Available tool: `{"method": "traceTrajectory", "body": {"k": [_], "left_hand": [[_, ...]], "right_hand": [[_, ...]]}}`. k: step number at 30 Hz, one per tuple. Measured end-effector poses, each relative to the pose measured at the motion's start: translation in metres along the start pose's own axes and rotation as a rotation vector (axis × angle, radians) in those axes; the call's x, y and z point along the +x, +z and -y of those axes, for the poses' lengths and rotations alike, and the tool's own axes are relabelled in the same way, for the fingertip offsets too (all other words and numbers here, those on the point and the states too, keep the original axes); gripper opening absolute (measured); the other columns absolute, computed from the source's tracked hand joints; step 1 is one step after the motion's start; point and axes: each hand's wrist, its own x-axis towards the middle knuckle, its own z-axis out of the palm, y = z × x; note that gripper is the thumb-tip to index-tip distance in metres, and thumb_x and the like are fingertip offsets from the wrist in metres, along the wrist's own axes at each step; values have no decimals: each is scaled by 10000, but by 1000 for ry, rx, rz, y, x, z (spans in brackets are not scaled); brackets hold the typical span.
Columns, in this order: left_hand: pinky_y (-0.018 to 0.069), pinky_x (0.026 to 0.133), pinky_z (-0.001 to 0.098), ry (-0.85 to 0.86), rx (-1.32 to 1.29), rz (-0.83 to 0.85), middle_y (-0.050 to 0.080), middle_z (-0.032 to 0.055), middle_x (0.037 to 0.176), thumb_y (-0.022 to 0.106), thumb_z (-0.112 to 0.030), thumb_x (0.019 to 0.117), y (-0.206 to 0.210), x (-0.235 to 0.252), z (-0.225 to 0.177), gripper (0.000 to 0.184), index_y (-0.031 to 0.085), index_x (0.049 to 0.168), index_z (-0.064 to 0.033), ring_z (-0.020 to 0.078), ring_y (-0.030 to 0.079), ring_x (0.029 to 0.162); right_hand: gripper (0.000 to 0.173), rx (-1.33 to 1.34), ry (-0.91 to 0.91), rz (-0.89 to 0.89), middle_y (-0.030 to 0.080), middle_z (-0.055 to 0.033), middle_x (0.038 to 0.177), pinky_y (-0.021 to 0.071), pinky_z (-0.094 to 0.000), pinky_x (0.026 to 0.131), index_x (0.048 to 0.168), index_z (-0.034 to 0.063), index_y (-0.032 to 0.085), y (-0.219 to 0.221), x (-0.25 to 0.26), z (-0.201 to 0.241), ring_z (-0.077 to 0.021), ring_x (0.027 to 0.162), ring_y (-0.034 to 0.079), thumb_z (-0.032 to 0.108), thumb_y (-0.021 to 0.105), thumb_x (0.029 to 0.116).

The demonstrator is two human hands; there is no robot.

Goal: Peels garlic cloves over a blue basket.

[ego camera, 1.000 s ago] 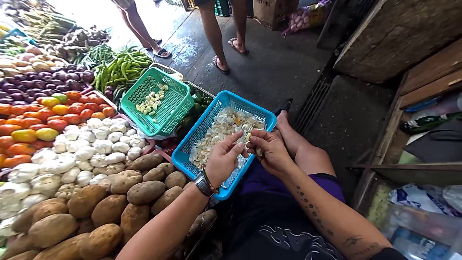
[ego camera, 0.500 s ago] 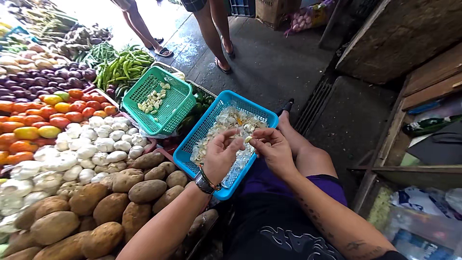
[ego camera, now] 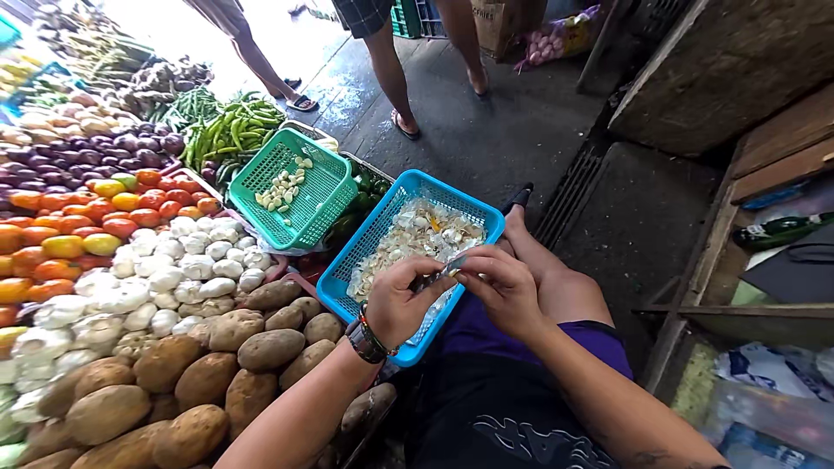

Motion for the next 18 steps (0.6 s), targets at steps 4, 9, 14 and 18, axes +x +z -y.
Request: {"method": "traceTrajectory", "body": {"k": [4, 9, 14, 18], "left_hand": [[403, 451, 201, -553, -233, -153, 713, 34, 826, 597, -181, 1037, -9, 14, 5, 172, 695, 1030, -39, 39, 469, 474], [349, 405, 171, -714, -483, -678, 668, -12, 909, 470, -252, 1092, -77, 50, 41, 241, 608, 1237, -117, 14, 396, 456], [358, 350, 196, -843, -355, -546, 580, -16, 683, 603, -292, 1039, -74, 46, 52, 215, 643, 1080, -84, 42, 379, 390], [280, 362, 226, -885, -62, -174, 372, -25, 562, 568, -464, 1035, -53, 53, 54, 345, 587, 915, -140, 73, 279, 379]], "right_hand": [[270, 101, 495, -7, 722, -31, 1034, 571, -245, 622, 1242, 75, 697, 5, -1, -6, -81, 711, 653, 192, 652, 1002], [247, 585, 1110, -160, 674, -87, 1017, 558, -261, 639, 1272, 24, 582, 13, 12, -12, -132, 718, 641, 166, 501, 1087], [202, 743, 1184, -428, 666, -144, 1035, 601, -380, 823, 1178, -19, 595, 1, 27, -14, -230, 894, 691, 68, 450, 1067], [185, 219, 899, -231, 705, -42, 1002, 518, -270, 609, 1142, 77, 684, -31, 38, -21, -114, 684, 605, 180, 552, 1063]]}}
